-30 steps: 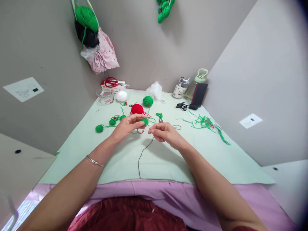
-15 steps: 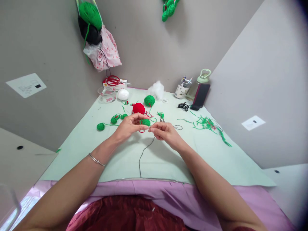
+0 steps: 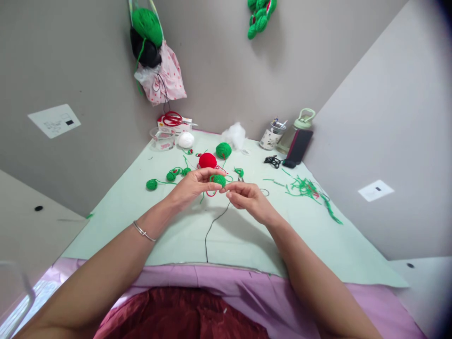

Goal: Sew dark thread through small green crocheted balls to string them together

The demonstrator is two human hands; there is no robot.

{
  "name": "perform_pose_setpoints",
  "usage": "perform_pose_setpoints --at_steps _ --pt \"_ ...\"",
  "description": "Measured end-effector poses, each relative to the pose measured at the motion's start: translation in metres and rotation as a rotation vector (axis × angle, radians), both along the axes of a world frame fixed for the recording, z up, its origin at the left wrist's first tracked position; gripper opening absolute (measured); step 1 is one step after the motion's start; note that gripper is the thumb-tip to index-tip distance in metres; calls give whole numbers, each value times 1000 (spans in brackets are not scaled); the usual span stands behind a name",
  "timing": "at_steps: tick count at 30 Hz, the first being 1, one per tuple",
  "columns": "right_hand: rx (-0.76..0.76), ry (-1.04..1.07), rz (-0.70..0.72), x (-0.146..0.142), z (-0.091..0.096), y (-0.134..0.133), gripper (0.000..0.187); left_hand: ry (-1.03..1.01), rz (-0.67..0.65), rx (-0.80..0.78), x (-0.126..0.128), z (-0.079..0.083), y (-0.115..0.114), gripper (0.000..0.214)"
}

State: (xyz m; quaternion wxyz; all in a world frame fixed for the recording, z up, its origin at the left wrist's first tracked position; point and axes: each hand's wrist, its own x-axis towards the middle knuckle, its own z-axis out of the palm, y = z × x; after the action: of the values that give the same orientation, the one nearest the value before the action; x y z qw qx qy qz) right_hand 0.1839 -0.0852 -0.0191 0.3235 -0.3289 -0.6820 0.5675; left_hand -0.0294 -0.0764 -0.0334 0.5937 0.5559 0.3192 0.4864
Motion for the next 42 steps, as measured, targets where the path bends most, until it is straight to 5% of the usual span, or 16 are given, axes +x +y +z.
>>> perform_pose_setpoints --at_steps 12,23,34,42 --pt "9 -30 -124 -6 -7 1 27 80 23 12 -3 2 -1 35" --pt "116 -173 -43 7 2 3 31 69 18 32 -4 4 -3 34" --pt "-29 -116 -72 12 -1 10 23 196 14 62 1 11 -9 30" --pt "-132 2 -48 7 -10 13 27 62 12 -8 6 6 -9 35"
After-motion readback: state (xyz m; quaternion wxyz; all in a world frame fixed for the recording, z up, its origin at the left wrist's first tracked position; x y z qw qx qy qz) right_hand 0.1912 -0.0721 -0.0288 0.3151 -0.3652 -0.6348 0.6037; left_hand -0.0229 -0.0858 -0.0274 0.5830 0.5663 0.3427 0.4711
